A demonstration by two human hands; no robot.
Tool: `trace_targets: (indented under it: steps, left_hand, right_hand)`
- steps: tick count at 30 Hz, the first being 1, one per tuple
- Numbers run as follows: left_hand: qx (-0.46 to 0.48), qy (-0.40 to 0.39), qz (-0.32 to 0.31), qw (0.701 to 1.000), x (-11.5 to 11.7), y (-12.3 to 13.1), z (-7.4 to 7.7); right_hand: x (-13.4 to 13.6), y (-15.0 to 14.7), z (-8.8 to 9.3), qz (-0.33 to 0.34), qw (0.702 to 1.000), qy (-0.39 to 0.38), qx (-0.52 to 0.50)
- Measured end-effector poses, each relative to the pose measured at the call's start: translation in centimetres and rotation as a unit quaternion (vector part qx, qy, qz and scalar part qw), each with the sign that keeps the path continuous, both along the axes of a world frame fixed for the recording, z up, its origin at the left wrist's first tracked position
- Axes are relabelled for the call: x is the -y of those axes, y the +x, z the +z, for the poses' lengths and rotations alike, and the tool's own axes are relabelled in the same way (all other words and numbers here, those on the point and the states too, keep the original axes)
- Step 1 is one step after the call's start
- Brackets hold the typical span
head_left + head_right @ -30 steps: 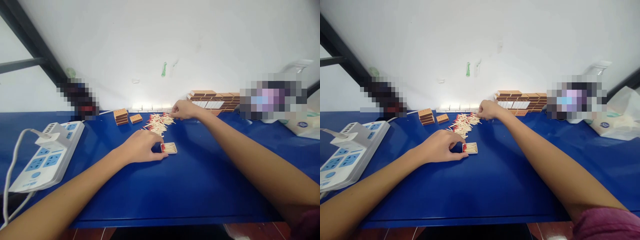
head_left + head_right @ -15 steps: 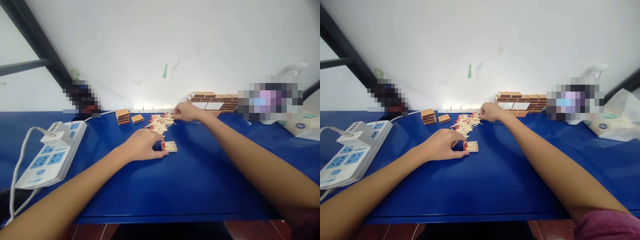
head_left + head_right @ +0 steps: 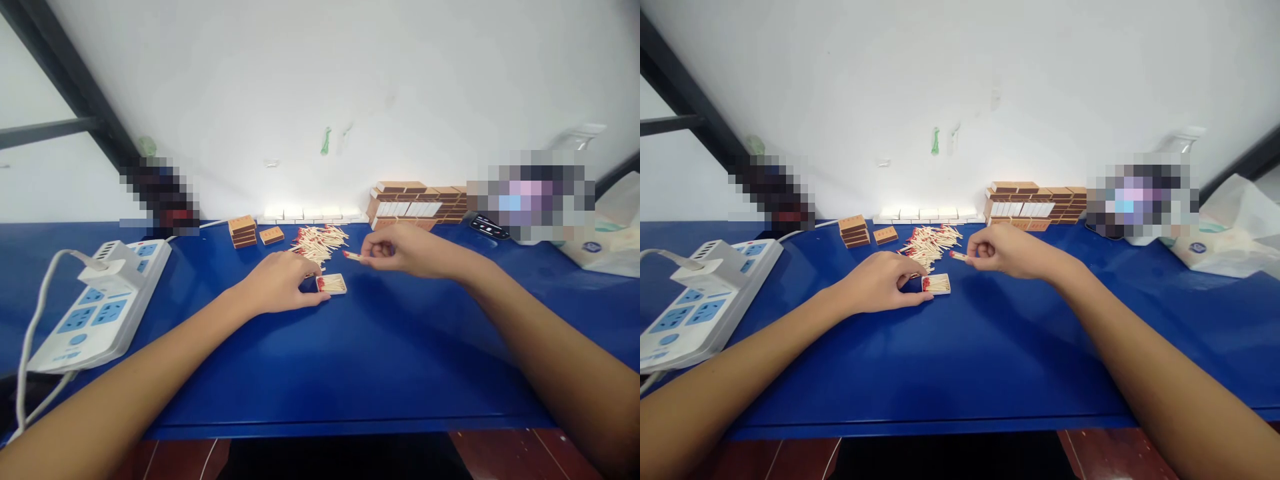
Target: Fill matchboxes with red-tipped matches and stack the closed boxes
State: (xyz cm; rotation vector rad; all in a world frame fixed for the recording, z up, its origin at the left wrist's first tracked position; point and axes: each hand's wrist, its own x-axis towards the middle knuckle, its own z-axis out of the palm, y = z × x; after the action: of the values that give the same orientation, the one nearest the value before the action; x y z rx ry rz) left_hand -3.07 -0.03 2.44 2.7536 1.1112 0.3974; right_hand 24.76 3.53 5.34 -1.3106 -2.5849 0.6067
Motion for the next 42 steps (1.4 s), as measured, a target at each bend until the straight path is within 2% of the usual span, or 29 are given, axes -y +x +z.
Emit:
trace_targets:
  steps: [3,7,17,24,33,42]
  left_hand:
    - [-0.001,0.003,-0.001,1.0,-0.1,0.1,0.0]
    - [-0.006,0.009,-0.006,1.0,0.0,0.2,0.1]
    - [0.0,0.01,0.007,1.0,0.1,0.2,0.0]
    - [0.015,0.012,-0.021,1.0,0.2,0.5,-0.1]
    - [-0.023,0.034,-0.002,0.999,0.2,0.3,-0.2]
    - [-0.013,0.03,-0.001,0.999,0.3,0.4,-0.1]
  right_hand:
    - [1.7,-1.4,-0.1,0.053,0.998,-0.009,-0.009]
    - [2.4,-2.7,-1.0,0.106,0.993,0.04,0.015]
    - [2.5,-2.2,-1.6,0.113,0.989,0.087,0.031]
    - [2.9,-3.0,-1.7,0.116,0.989,0.086,0.0]
    - [3.1,-3.8,-2.4,0.102,0.989,0.109,-0.002]
    - [2.9,-2.8,-1.8,0.095,0.986,0.135,0.025]
